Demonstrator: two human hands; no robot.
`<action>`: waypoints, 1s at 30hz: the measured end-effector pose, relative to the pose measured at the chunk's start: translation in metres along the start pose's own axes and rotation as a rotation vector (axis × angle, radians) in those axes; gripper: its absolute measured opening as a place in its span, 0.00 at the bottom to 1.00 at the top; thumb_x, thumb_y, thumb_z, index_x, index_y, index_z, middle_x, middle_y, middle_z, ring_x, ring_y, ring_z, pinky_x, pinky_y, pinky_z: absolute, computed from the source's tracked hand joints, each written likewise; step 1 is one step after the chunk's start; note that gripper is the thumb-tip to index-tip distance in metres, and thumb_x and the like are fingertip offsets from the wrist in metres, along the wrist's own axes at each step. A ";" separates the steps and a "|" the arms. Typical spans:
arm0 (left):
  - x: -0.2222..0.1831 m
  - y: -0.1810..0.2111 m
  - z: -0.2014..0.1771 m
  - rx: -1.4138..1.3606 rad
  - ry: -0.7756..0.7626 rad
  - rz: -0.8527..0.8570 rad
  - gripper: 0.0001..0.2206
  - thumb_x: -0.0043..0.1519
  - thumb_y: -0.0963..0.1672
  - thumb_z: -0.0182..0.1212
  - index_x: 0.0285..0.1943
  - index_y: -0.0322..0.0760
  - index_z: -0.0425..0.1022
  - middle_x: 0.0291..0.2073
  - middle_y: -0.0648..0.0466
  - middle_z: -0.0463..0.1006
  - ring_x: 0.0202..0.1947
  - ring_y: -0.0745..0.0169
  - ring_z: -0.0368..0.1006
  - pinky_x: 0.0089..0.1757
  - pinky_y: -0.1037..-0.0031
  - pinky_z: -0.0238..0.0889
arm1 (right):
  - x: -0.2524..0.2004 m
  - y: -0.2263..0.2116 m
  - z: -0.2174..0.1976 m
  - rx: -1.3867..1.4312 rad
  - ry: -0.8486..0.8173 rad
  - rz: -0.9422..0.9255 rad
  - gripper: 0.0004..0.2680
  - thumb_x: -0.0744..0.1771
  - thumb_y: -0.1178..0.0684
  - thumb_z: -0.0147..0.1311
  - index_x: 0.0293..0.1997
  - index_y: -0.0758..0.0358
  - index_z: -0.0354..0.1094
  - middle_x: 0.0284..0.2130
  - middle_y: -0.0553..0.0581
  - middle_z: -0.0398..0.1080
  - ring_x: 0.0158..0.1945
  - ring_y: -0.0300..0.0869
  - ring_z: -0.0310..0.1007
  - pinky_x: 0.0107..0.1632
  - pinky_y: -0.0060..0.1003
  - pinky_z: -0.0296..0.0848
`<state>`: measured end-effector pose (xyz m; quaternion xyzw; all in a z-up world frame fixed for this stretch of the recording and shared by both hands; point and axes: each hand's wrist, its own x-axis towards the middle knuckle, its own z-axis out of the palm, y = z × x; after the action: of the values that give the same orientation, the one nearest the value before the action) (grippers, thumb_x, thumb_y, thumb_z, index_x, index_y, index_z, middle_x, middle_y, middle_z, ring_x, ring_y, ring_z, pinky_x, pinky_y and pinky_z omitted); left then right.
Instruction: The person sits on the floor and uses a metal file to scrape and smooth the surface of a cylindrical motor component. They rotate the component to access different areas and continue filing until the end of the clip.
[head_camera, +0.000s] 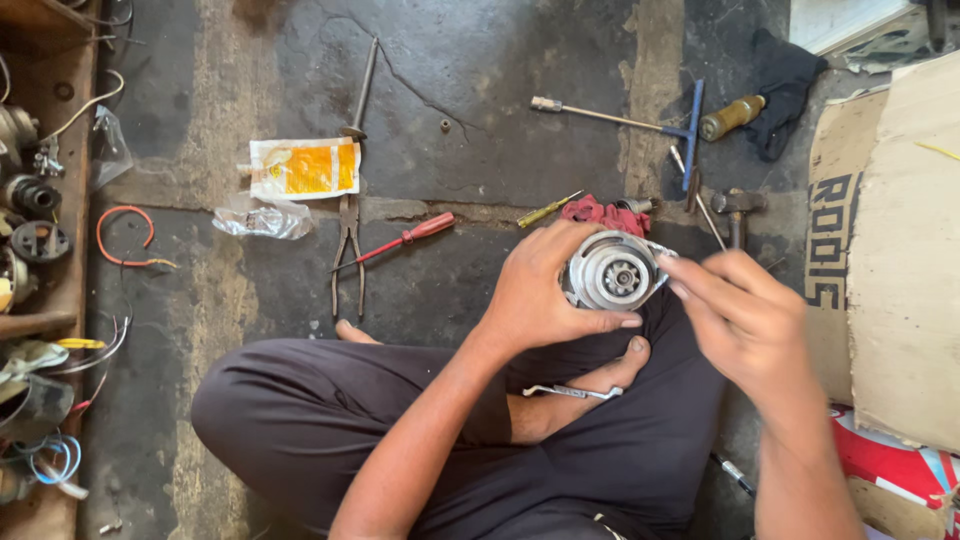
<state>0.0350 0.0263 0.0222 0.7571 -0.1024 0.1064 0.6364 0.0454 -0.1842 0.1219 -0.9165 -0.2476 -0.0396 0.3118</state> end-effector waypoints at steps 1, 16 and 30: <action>0.002 0.000 0.000 0.012 -0.004 0.000 0.33 0.43 0.56 0.79 0.55 0.40 0.76 0.47 0.52 0.79 0.50 0.48 0.77 0.51 0.62 0.69 | 0.001 -0.001 -0.004 0.017 -0.010 0.027 0.12 0.64 0.70 0.60 0.52 0.67 0.76 0.31 0.56 0.69 0.31 0.37 0.69 0.35 0.29 0.66; 0.003 -0.001 -0.002 0.058 -0.005 -0.011 0.34 0.42 0.56 0.80 0.55 0.40 0.76 0.44 0.51 0.79 0.47 0.46 0.76 0.49 0.61 0.68 | 0.015 0.018 -0.003 -0.001 -0.020 -0.072 0.11 0.64 0.70 0.61 0.51 0.68 0.75 0.33 0.58 0.73 0.32 0.39 0.73 0.36 0.29 0.69; 0.003 -0.006 0.001 0.001 -0.012 0.001 0.34 0.44 0.55 0.79 0.56 0.40 0.75 0.48 0.51 0.80 0.52 0.47 0.78 0.52 0.62 0.69 | 0.014 0.014 -0.001 0.031 -0.032 -0.093 0.12 0.63 0.70 0.60 0.50 0.67 0.76 0.32 0.59 0.72 0.32 0.39 0.71 0.35 0.31 0.68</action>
<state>0.0395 0.0258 0.0174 0.7580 -0.1065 0.1022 0.6353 0.0639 -0.1879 0.1180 -0.8996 -0.2954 -0.0354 0.3198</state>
